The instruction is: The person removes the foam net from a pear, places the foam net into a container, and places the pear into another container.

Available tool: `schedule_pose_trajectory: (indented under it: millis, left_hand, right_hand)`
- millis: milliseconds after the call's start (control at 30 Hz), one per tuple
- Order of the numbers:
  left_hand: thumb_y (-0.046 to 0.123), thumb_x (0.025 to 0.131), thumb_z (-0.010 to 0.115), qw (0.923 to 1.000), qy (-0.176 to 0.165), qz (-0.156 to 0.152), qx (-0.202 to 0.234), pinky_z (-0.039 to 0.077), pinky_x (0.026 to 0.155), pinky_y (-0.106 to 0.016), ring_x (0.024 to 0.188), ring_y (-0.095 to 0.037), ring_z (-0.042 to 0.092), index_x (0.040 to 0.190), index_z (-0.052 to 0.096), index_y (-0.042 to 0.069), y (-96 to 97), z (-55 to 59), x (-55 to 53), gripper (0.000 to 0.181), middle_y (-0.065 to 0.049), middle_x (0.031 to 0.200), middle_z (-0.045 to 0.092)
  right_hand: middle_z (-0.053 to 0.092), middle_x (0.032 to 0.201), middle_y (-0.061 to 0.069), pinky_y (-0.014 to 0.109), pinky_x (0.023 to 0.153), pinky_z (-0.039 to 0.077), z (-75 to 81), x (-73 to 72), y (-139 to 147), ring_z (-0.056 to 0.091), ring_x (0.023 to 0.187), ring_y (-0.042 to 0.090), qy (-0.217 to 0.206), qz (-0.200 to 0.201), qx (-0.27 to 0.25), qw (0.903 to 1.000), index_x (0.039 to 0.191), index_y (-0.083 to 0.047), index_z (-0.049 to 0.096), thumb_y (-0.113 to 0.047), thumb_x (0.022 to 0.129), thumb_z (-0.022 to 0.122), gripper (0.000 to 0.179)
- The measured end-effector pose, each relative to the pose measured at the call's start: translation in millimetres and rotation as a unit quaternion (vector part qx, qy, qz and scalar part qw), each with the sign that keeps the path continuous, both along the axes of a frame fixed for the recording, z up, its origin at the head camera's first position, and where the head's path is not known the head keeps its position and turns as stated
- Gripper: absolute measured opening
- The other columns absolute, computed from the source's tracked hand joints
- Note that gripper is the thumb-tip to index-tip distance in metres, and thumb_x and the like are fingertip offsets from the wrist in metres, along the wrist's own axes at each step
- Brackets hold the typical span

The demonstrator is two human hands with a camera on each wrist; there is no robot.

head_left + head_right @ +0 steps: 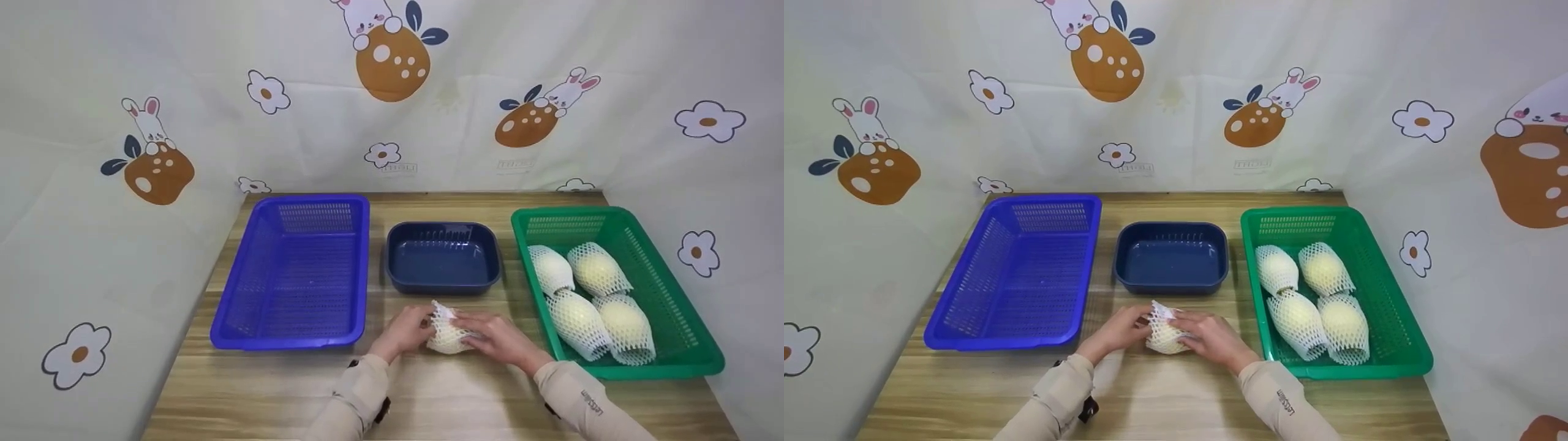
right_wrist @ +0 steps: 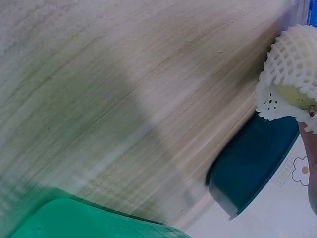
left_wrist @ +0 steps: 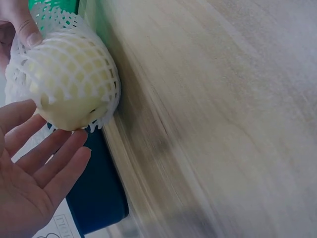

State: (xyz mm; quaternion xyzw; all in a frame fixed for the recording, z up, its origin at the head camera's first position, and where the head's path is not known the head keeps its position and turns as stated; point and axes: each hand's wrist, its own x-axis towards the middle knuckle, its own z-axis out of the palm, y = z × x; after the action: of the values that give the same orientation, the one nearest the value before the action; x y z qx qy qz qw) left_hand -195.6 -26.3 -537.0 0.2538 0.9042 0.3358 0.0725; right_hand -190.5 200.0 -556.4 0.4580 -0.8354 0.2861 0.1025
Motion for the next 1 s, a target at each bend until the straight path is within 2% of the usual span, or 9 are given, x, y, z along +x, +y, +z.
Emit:
schedule_pose_trajectory:
  millis: [167,267,433,600,767,867,1000]
  left_hand:
    - [0.012,0.077,0.064,1.0,-0.006,-0.003,0.002,0.045,0.069,-0.024,0.082,-0.021,0.059,0.102,0.061,0.008,1.5,0.0,1.8,0.026,-0.004,0.089,0.063]
    - [0.014,0.077,0.066,0.9999,-0.014,-0.005,0.007,0.046,0.069,-0.024,0.083,-0.021,0.06,0.103,0.061,0.007,2.9,-0.4,2.4,0.027,-0.006,0.092,0.064]
    - [0.014,0.077,0.066,0.9995,-0.027,-0.01,0.015,0.046,0.068,-0.023,0.083,-0.019,0.06,0.1,0.06,0.007,3.5,-2.1,2.3,0.025,-0.005,0.092,0.063]
    - [0.017,0.076,0.068,0.9996,-0.022,-0.014,0.005,0.045,0.065,-0.023,0.079,-0.019,0.059,0.104,0.059,0.006,2.5,-4.1,2.7,0.031,-0.005,0.088,0.063]
    - [0.021,0.074,0.069,0.9995,-0.001,-0.018,-0.028,0.044,0.074,-0.026,0.086,-0.018,0.057,0.111,0.055,0.004,4.0,-3.8,4.2,0.042,-0.008,0.1,0.06]
    - [0.022,0.074,0.069,0.9992,0.003,-0.016,-0.038,0.042,0.082,-0.027,0.095,-0.019,0.055,0.116,0.053,0.003,5.3,-3.5,4.8,0.048,-0.01,0.109,0.057]
    - [0.022,0.075,0.069,0.9991,0.003,-0.016,-0.039,0.041,0.083,-0.028,0.097,-0.019,0.054,0.116,0.054,0.004,6.6,-3.5,4.7,0.047,-0.01,0.111,0.057]
  right_hand:
    - [0.041,0.131,0.011,0.042,0.086,0.039,-1.5,4.3,4.7,0.045,0.112,0.027,-0.055,-0.039,0.066,0.9955,0.132,-0.013,0.042,-0.032,0.075,0.068,0.065]
    - [0.036,0.134,0.014,0.044,0.085,0.039,-3.1,6.7,7.0,0.044,0.111,0.031,-0.079,-0.044,0.098,0.991,0.136,-0.013,0.034,-0.031,0.075,0.069,0.072]
    - [0.045,0.127,0.014,0.04,0.082,0.043,-3.8,7.4,10.1,0.051,0.104,0.029,-0.059,-0.04,0.077,0.9945,0.132,-0.009,0.04,-0.022,0.074,0.07,0.066]
    - [0.055,0.117,0.009,0.035,0.077,0.046,-1.9,6.7,14.4,0.057,0.095,0.023,-0.029,-0.056,0.062,0.9961,0.125,-0.009,0.05,-0.016,0.074,0.07,0.054]
    - [0.059,0.109,0.009,0.035,0.074,0.047,0.8,6.3,16.1,0.059,0.092,0.022,-0.022,-0.067,0.069,0.9952,0.121,-0.008,0.053,-0.015,0.074,0.069,0.049]
    - [0.052,0.12,0.011,0.039,0.081,0.044,2.1,7.3,16.1,0.052,0.103,0.025,-0.049,-0.061,0.084,0.9934,0.127,-0.008,0.046,-0.023,0.073,0.071,0.061]
    - [0.032,0.137,0.015,0.047,0.088,0.036,2.2,9.4,13.4,0.039,0.116,0.032,-0.095,-0.055,0.107,0.9881,0.137,-0.011,0.032,-0.034,0.074,0.069,0.076]
